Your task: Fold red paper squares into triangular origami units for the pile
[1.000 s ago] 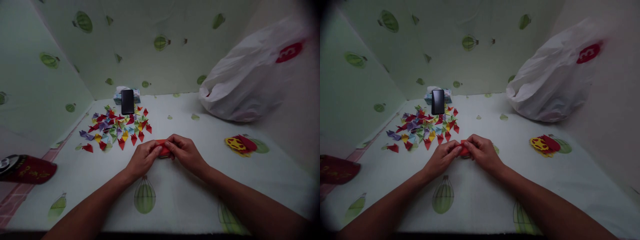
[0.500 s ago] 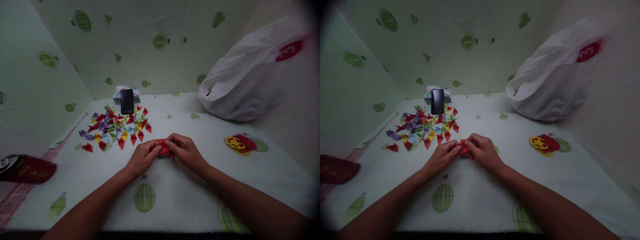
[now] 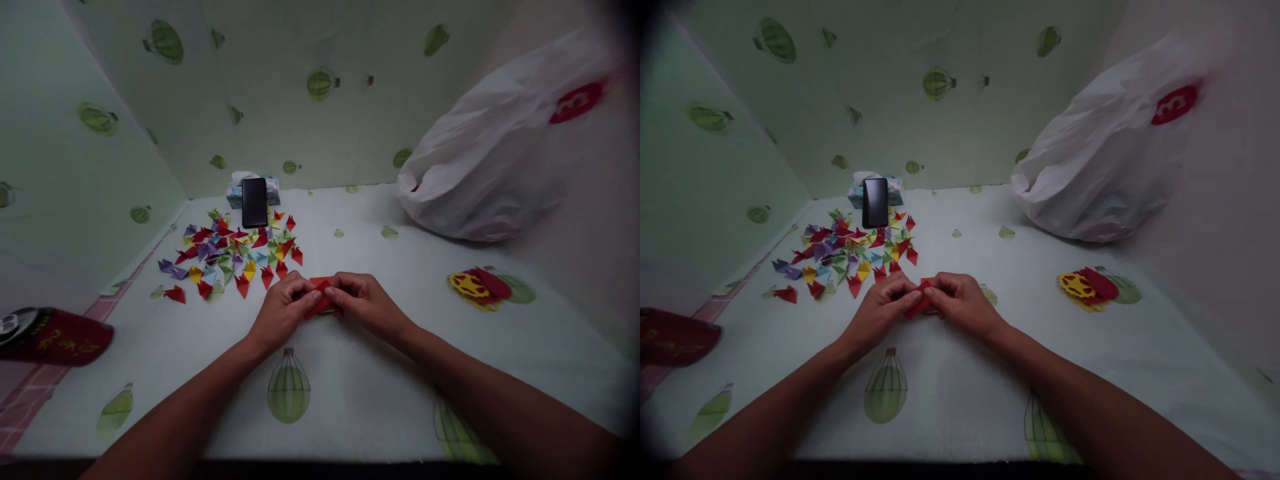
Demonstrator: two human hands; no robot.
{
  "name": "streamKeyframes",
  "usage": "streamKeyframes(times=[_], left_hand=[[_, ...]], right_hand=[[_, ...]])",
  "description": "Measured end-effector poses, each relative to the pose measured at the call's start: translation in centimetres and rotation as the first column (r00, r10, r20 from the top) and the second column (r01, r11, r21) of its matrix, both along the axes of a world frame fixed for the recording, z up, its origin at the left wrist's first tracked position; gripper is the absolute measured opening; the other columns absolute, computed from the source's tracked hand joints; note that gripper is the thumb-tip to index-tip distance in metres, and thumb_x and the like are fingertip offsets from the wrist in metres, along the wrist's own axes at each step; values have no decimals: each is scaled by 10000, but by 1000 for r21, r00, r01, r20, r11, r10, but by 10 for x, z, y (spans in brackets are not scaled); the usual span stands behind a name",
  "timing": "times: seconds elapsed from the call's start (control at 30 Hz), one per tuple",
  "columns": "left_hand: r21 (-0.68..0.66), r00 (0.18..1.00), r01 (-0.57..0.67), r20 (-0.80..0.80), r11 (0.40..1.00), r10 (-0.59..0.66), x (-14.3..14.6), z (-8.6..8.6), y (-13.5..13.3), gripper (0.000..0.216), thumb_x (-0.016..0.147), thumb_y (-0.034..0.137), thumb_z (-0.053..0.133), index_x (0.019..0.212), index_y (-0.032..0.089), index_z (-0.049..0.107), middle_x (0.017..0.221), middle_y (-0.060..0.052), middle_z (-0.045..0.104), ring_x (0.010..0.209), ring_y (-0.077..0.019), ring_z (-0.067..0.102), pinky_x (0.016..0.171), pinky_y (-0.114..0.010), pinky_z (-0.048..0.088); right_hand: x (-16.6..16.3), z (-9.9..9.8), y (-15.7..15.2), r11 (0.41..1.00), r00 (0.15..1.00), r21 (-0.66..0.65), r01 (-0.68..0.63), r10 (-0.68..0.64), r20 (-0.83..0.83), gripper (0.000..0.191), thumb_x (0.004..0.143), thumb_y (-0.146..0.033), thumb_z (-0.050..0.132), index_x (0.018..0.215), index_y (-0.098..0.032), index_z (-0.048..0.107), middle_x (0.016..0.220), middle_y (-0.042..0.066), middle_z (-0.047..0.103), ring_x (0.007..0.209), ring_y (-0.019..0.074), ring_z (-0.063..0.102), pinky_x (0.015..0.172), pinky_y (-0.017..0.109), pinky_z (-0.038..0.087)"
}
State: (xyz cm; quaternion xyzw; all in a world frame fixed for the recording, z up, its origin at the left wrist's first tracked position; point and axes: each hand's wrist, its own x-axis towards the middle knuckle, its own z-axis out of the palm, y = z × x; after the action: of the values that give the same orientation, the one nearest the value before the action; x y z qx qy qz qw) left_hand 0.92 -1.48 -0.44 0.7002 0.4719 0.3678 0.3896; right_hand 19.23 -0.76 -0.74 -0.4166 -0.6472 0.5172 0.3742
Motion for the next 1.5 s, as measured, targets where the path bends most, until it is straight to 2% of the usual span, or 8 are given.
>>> streamKeyframes(times=[0.27,0.5,0.67,0.77,1.0,1.2,1.37,1.5], left_hand=[[-232,993,63,114,971,-37,-1,0,2,229,829,338,650,690,159,615,670,21,542,616,-110,459,577,-245,344],[-357,931,42,353,933,93,6,-8,-4,266,819,381,674,714,153,586,672,16,583,612,-95,473,586,-227,349],[-439,919,124,389,890,64,7,-10,-4,298,799,389,699,687,154,554,642,21,567,572,-82,443,553,-217,316],[-437,890,70,433,897,141,9,-10,-5,323,790,396,710,661,162,529,586,51,495,534,-72,391,523,-211,281],[-375,892,28,427,926,146,10,-12,-7,309,799,384,708,660,163,542,577,56,487,537,-73,388,530,-211,298],[-298,914,37,396,954,88,11,-10,-7,306,816,359,676,642,171,508,565,59,461,535,-78,358,525,-225,278],[-203,932,76,363,976,3,15,-9,-14,326,850,357,636,629,179,476,578,56,443,546,-85,351,539,-238,291],[-207,931,41,362,977,38,17,-11,-18,323,864,350,627,638,181,469,582,56,439,548,-87,351,534,-241,290]], right_hand=[[4,-2,4,997,992,75,22,-30,121,311,854,-350,596,600,-177,547,577,-6,551,559,115,466,536,252,348],[0,-8,2,982,982,-188,-18,-18,-186,301,803,-431,701,713,-161,603,627,-12,597,565,104,530,569,244,416],[0,-13,1,974,965,-225,7,-65,-252,328,799,-427,726,676,-169,567,593,-21,583,552,97,518,566,238,418],[-3,-12,-1,972,946,-236,11,-87,-311,325,824,-463,695,745,-178,562,660,-17,588,597,109,535,607,256,445],[-7,-16,-4,997,986,-68,43,-53,-159,372,861,-431,640,661,-188,440,651,-41,449,604,95,404,567,237,322],[-7,-14,-6,998,985,-31,46,-50,-166,330,921,-466,525,746,-190,483,688,-25,476,621,115,435,587,255,371],[-11,-13,-12,967,982,173,187,-179,-57,337,943,-409,483,682,-201,442,639,-32,444,589,112,392,556,253,333],[-13,-12,-16,937,961,224,268,-275,3,358,954,-403,468,660,-206,417,609,-32,437,563,112,382,533,255,316]])
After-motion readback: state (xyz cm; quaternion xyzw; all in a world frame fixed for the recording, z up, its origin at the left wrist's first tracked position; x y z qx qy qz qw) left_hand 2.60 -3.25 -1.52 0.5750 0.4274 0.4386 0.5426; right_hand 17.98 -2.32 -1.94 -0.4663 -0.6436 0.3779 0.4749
